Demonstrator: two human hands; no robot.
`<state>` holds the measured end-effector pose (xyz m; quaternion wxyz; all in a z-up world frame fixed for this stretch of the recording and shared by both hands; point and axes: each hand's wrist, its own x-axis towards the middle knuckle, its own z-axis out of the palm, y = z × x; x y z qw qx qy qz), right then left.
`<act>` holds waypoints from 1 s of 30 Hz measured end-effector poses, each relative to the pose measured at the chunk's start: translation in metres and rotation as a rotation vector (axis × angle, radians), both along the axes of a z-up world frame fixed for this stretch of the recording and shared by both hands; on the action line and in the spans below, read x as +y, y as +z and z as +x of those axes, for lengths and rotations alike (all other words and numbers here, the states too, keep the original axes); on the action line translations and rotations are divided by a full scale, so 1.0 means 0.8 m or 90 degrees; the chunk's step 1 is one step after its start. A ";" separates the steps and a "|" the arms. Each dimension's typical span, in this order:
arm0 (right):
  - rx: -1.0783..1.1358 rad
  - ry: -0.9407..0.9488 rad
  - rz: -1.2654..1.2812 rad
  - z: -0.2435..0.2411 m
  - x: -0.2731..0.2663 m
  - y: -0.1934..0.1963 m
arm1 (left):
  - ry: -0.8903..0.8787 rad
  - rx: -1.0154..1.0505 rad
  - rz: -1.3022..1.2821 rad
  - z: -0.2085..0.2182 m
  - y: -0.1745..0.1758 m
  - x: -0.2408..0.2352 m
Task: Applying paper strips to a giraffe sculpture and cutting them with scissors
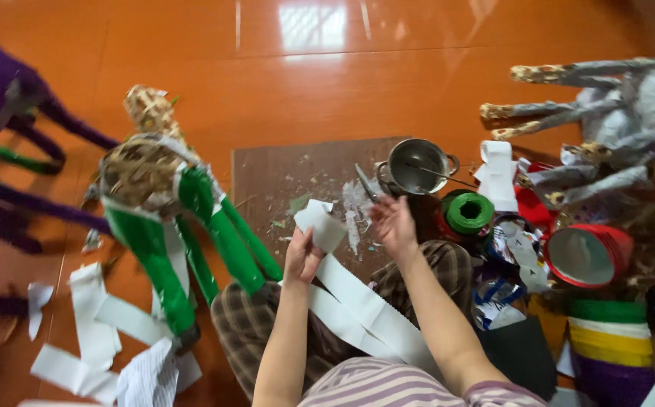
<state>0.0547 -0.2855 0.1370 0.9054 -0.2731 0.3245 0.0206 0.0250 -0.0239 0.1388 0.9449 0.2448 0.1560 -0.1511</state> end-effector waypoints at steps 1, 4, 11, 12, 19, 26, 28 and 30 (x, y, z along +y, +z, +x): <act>-0.058 0.163 -0.092 -0.026 0.031 0.014 | 0.013 -0.026 -0.019 0.001 0.000 -0.003; -0.167 0.332 -0.360 -0.072 0.094 0.057 | 0.056 -0.058 -0.057 0.014 -0.042 -0.013; -0.286 0.174 -0.329 -0.081 0.119 0.137 | -0.060 -0.080 -0.043 -0.026 0.044 0.025; -0.288 0.189 -0.327 -0.083 0.115 0.154 | -0.045 -0.079 -0.043 -0.034 0.019 0.047; -0.363 0.238 -0.290 -0.091 0.103 0.235 | 0.190 0.089 -0.026 -0.089 0.121 0.155; -0.382 0.315 -0.290 -0.069 0.146 0.211 | 0.182 -0.134 0.276 -0.114 0.125 0.153; -0.392 0.329 -0.279 -0.059 0.159 0.207 | 0.173 -0.148 0.269 -0.126 0.142 0.152; -0.397 0.342 -0.271 -0.053 0.173 0.203 | 0.161 -0.158 0.259 -0.137 0.145 0.150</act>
